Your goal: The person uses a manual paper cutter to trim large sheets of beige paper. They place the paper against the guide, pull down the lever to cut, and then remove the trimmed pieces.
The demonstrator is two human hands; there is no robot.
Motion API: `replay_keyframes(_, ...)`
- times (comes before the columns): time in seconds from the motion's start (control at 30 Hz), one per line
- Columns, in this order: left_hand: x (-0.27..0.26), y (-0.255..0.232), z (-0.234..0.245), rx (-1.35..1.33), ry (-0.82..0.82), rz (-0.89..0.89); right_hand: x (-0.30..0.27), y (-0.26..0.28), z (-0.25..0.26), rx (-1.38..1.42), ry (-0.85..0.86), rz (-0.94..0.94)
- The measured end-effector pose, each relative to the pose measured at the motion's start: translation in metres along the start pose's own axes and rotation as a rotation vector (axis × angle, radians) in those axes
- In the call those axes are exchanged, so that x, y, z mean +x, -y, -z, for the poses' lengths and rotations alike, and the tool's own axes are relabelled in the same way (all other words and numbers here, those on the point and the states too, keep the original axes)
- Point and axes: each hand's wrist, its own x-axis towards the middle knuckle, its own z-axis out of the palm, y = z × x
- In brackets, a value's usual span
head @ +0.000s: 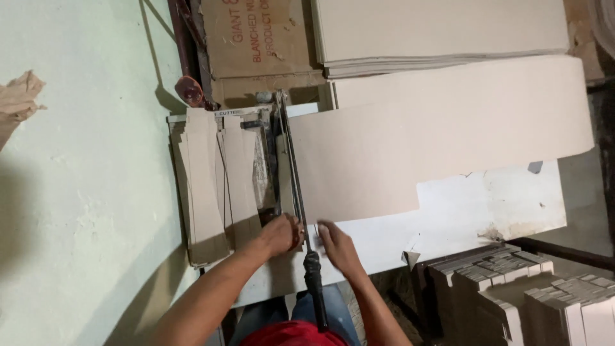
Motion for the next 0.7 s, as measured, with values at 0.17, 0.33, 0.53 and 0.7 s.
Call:
replay_keyframes(0.17,-0.061,-0.002,-0.019,-2.945,-0.305,0.596,0.125,-0.124,-0.104,0.42,0.174,0.051)
replay_keyframes(0.33,-0.058,-0.051,0.049,-2.971,-0.141,0.327,0.048,-0.066,-0.031,0.658,0.163,-0.204)
replay_keyframes(0.53,-0.115,-0.068,-0.044,-3.088,-0.04,0.424,0.049,-0.082,0.013,1.07,-0.252,-0.43)
replay_keyframes(0.7,-0.094,-0.073,-0.05,-3.198,0.263,0.7,0.058,-0.123,0.018,1.292,-0.323,-0.269)
